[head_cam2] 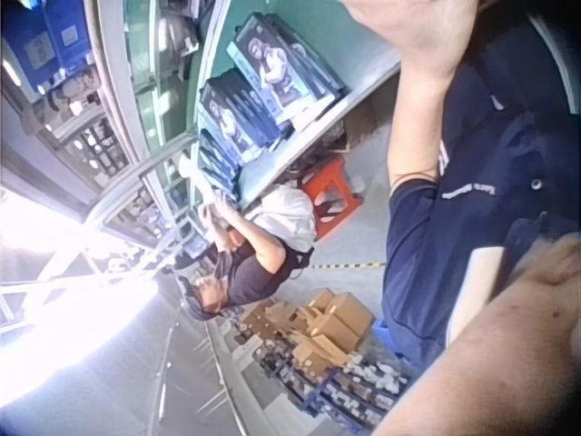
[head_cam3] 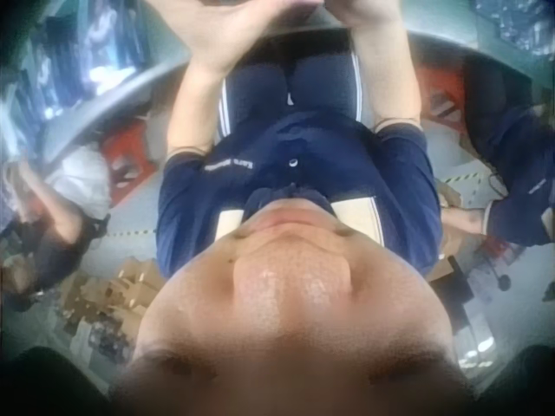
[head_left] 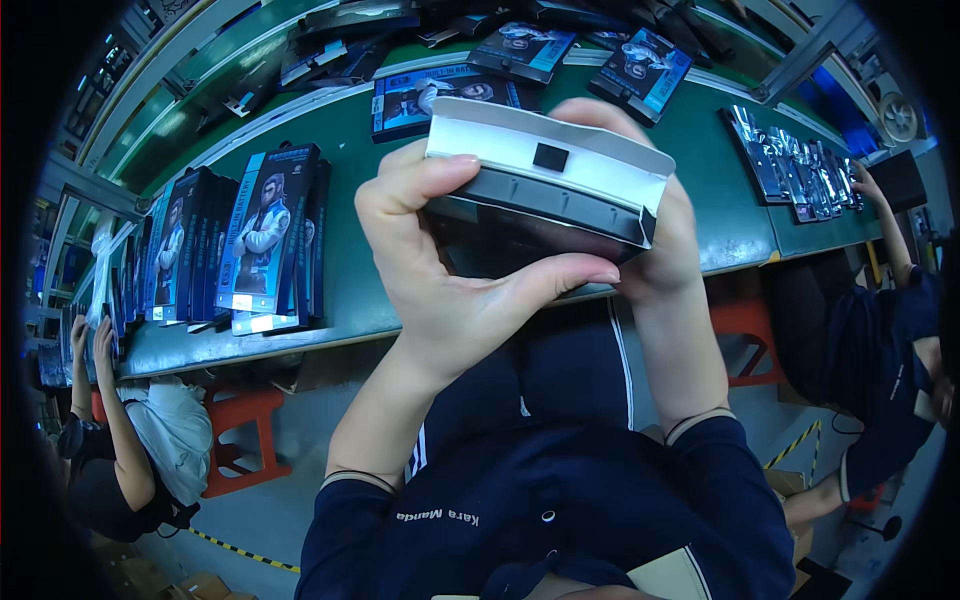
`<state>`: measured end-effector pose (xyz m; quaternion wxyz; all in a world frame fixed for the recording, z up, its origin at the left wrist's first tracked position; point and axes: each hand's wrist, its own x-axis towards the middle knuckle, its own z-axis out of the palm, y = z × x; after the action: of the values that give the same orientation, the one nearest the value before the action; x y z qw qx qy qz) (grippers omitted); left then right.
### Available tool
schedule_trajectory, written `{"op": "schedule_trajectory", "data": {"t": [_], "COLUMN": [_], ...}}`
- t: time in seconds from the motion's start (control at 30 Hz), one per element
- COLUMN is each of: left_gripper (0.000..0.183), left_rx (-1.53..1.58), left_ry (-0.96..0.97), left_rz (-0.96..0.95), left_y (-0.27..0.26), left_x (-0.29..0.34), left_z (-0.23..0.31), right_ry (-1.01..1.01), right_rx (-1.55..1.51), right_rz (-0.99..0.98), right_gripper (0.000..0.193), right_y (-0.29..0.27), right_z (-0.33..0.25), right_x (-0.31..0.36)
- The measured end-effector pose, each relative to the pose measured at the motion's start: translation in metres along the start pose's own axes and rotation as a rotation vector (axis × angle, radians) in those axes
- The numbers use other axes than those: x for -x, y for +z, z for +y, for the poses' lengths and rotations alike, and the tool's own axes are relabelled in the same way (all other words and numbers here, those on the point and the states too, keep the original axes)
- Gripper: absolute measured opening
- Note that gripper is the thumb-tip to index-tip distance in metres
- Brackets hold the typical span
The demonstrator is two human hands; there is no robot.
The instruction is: The recorder is seen folding cardboard boxes and placing batteries inside them on an assembly line.
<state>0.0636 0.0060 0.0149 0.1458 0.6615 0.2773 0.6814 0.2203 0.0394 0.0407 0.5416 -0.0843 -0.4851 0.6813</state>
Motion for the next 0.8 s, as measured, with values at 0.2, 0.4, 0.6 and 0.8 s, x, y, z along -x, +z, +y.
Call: {"op": "schedule_trajectory", "data": {"t": [0.2, 0.4, 0.6, 0.8], "left_gripper": [0.07, 0.031, 0.027, 0.071], "left_rx": [0.472, 0.553, 0.332, 0.486], "left_ry": [-0.345, -0.268, -0.25, -0.132], "left_rz": [0.09, 0.109, 0.12, -0.101], "left_y": [0.008, 0.007, 0.007, -0.019], "left_x": [-0.008, -0.011, -0.015, 0.001], "left_z": [0.028, 0.029, 0.028, -0.008], "right_ry": [-0.638, -0.741, -0.641, -0.817], "right_rx": [0.64, 0.674, 0.545, 0.876], "right_rz": [0.173, 0.241, 0.281, 0.059], "right_gripper": [0.03, 0.03, 0.029, 0.043], "right_y": [0.017, 0.021, 0.033, -0.006], "right_z": [0.008, 0.02, 0.012, 0.049], "right_x": [0.023, 0.018, 0.02, 0.034]}}
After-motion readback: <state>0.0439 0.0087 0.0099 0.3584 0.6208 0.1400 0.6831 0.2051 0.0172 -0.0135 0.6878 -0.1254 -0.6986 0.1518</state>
